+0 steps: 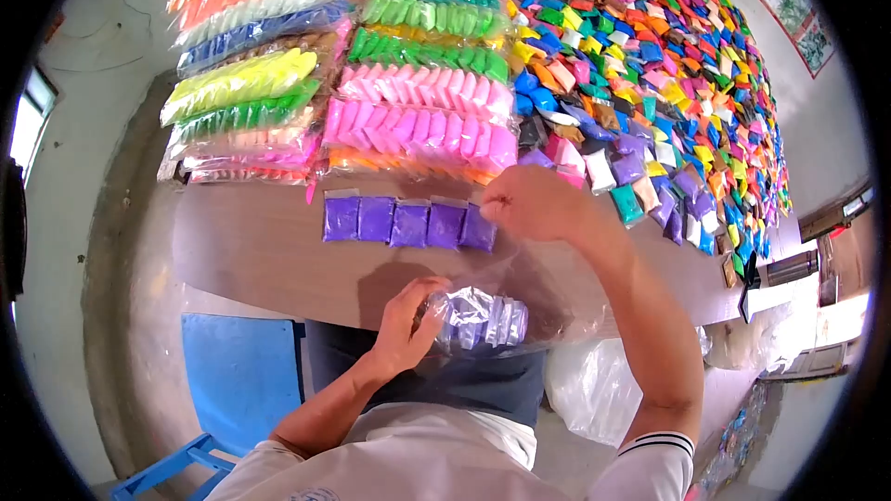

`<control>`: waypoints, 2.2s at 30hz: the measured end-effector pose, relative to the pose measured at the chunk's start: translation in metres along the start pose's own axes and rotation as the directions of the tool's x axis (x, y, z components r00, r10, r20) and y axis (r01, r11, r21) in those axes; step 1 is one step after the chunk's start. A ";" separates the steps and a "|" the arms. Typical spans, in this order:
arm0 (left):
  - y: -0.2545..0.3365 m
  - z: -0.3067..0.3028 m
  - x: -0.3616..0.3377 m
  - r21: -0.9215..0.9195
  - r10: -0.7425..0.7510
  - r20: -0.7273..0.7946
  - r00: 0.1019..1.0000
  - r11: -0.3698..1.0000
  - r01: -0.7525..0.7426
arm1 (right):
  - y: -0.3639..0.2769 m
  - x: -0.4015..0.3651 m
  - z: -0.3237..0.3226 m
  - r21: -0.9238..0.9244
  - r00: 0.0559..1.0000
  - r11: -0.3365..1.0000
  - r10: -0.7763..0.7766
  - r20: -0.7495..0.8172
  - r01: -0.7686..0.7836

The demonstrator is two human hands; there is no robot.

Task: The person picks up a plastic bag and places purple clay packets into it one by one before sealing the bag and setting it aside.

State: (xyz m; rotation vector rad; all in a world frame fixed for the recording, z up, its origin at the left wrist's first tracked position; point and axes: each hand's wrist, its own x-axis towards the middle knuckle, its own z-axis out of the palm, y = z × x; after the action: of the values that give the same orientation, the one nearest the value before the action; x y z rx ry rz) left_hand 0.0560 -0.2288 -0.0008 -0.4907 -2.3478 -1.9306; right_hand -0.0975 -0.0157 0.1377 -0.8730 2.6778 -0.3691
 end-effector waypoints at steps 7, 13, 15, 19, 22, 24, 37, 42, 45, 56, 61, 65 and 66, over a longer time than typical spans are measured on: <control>0.004 -0.002 0.002 0.014 0.012 0.010 1.000 1.000 -0.012 | 0.024 0.023 0.008 0.301 0.962 0.938 0.093 0.257 -0.171; 0.004 -0.002 0.002 0.020 0.003 0.008 1.000 1.000 -0.004 | 0.013 0.033 0.040 -0.119 0.988 0.989 0.105 0.111 -0.092; 0.006 -0.003 0.002 0.022 -0.007 0.016 1.000 1.000 0.006 | 0.001 0.030 0.037 -0.248 0.980 0.959 0.166 0.106 -0.135; 0.005 -0.001 0.002 0.019 -0.007 0.014 1.000 1.000 0.006 | -0.001 0.028 0.046 -0.263 0.986 0.956 0.151 0.068 -0.128; 0.006 -0.002 0.002 0.025 0.005 0.006 1.000 1.000 -0.005 | 0.005 0.029 0.053 -0.281 0.990 0.954 0.129 0.060 -0.108; 0.006 -0.002 0.002 0.019 0.003 0.005 1.000 1.000 -0.003 | 0.024 0.029 0.064 -0.208 0.999 0.978 0.021 0.028 -0.015; 0.003 -0.004 0.001 -0.001 0.015 0.032 0.999 1.000 -0.015 | 0.006 0.035 0.020 0.192 0.947 0.957 0.159 0.278 -0.217; 0.008 -0.005 0.000 0.014 -0.007 0.019 1.000 1.000 0.007 | 0.000 0.048 0.054 0.227 0.993 0.970 0.072 0.092 -0.091; 0.006 -0.003 0.000 0.014 0.000 0.023 1.000 1.000 -0.001 | -0.010 0.055 0.050 0.116 0.992 0.990 0.073 0.105 -0.085; 0.005 -0.001 0.000 0.020 -0.006 0.003 1.000 1.000 0.006 | -0.007 0.035 0.041 0.204 0.986 0.969 0.118 0.114 -0.139; 0.001 0.000 0.001 -0.005 -0.015 0.016 1.000 1.000 0.015 | 0.001 -0.019 -0.017 0.382 0.939 0.883 0.331 -0.097 -0.272; -0.001 0.001 0.002 -0.026 0.020 -0.005 1.000 0.999 -0.020 | -0.025 -0.103 -0.022 0.620 0.821 0.775 0.430 -0.375 -0.122; 0.000 0.001 0.003 -0.019 0.014 -0.012 1.000 1.000 -0.015 | -0.038 -0.125 -0.018 0.681 0.796 0.732 0.427 -0.429 -0.026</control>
State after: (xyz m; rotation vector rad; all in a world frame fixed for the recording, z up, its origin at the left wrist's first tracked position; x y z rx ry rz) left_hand 0.0538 -0.2269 -0.0004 -0.4951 -2.3144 -1.9462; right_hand 0.0124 0.0326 0.1924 -0.1912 2.7427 -1.5991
